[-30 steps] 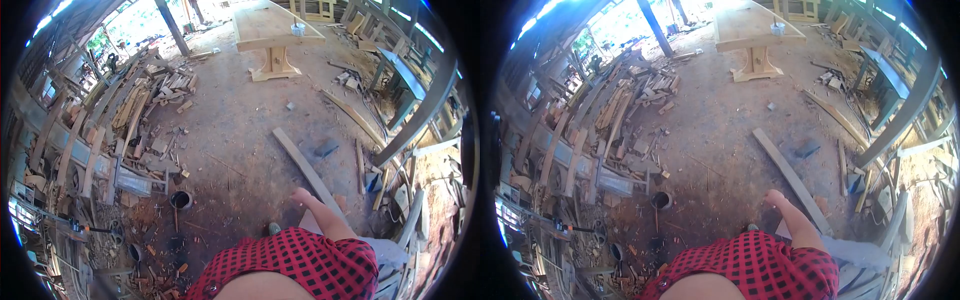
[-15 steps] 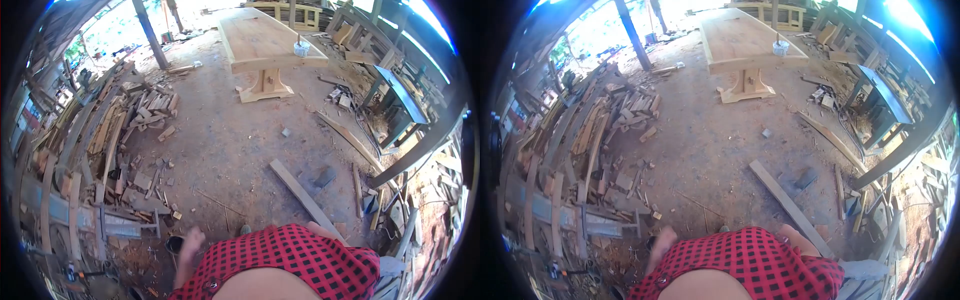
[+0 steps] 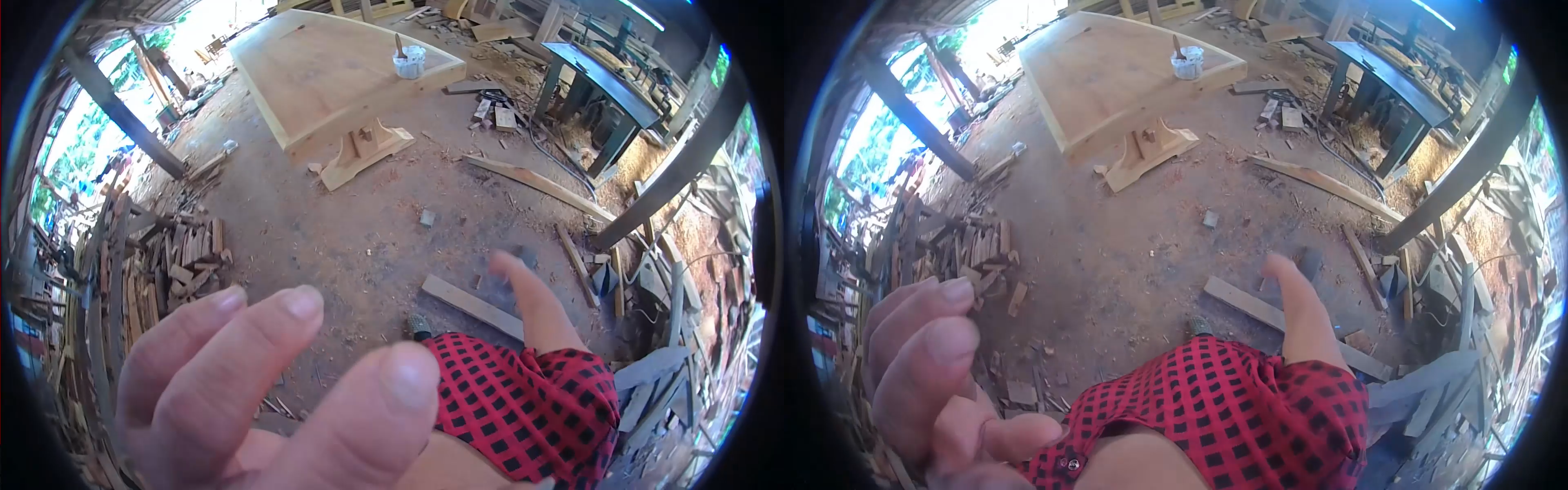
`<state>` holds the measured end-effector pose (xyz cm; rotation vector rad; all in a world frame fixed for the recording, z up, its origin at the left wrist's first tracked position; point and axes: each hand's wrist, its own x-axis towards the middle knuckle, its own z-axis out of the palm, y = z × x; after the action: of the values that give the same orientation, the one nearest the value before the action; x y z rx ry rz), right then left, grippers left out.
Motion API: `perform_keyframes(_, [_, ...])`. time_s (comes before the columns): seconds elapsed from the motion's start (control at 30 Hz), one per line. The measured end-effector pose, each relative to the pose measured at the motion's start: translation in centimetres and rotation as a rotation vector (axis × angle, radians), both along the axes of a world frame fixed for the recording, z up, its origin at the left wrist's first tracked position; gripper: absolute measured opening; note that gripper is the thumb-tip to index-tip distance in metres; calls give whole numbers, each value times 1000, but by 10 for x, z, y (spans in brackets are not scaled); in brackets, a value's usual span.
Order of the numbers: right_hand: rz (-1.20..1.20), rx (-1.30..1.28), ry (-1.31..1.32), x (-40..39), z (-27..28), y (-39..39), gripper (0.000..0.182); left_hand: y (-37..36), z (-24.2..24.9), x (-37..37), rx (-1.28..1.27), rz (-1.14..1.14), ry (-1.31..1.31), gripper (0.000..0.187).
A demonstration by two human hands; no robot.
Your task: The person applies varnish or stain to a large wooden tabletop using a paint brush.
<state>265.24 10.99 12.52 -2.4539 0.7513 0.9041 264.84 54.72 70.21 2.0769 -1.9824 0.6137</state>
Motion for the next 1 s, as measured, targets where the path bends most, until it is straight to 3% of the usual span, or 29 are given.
perform_keyframes(0.03, [109,-93,-63,49,46,-5,27,-4,1,21,118,39,-25,78])
perform_keyframes(0.07, [325,-197,-54,105,60,-23,28,-7,-6,41,47,10,-80,57])
perform_keyframes(0.1, [114,-211,-183,154,70,-39,28,-10,-10,63,-21,-15,-134,38])
perform_keyframes(0.13, [328,-300,-239,205,103,-49,24,-12,-13,84,-90,-40,-189,26])
perform_keyframes(0.17, [275,-324,-414,250,137,-51,26,-16,-12,114,-89,-33,-185,26])
perform_keyframes(0.2, [52,-262,-548,290,155,-57,28,-21,-12,149,-135,-275,-210,45])
perform_keyframes(0.27, [49,-238,-737,370,192,-64,34,-9,-11,195,-190,-510,-230,74])
perform_keyframes(0.33, [66,-306,-894,431,219,-63,41,22,-5,216,84,-202,-239,70])
perform_keyframes(0.37, [89,-354,-959,460,224,-63,44,33,-13,231,69,-136,-164,67])
perform_keyframes(0.4, [95,-351,-956,486,227,-65,44,40,-34,241,69,-130,-160,67])
perform_keyframes(0.47, [-17,-314,-811,526,227,-64,46,49,-81,268,-432,288,-50,28])
perform_keyframes(0.5, [-3,-295,-786,541,232,-63,47,61,-82,315,-282,62,-64,35])
perform_keyframes(0.53, [11,-276,-762,553,241,-58,49,66,-75,346,-289,69,-62,35])
perform_keyframes(0.6, [30,-286,-706,589,244,-59,51,72,-65,406,161,332,296,41])
perform_keyframes(0.7, [-112,-257,-663,635,240,-69,54,68,-85,496,367,462,378,50])
perform_keyframes(0.83, [-217,-265,-670,676,230,-91,61,22,-99,589,417,414,392,49])
perform_keyframes(0.9, [-273,-295,-691,691,226,-107,65,-10,-115,638,396,244,545,51])
perform_keyframes(1.0, [-280,-281,-655,716,223,-136,70,-65,-148,694,275,196,774,53])
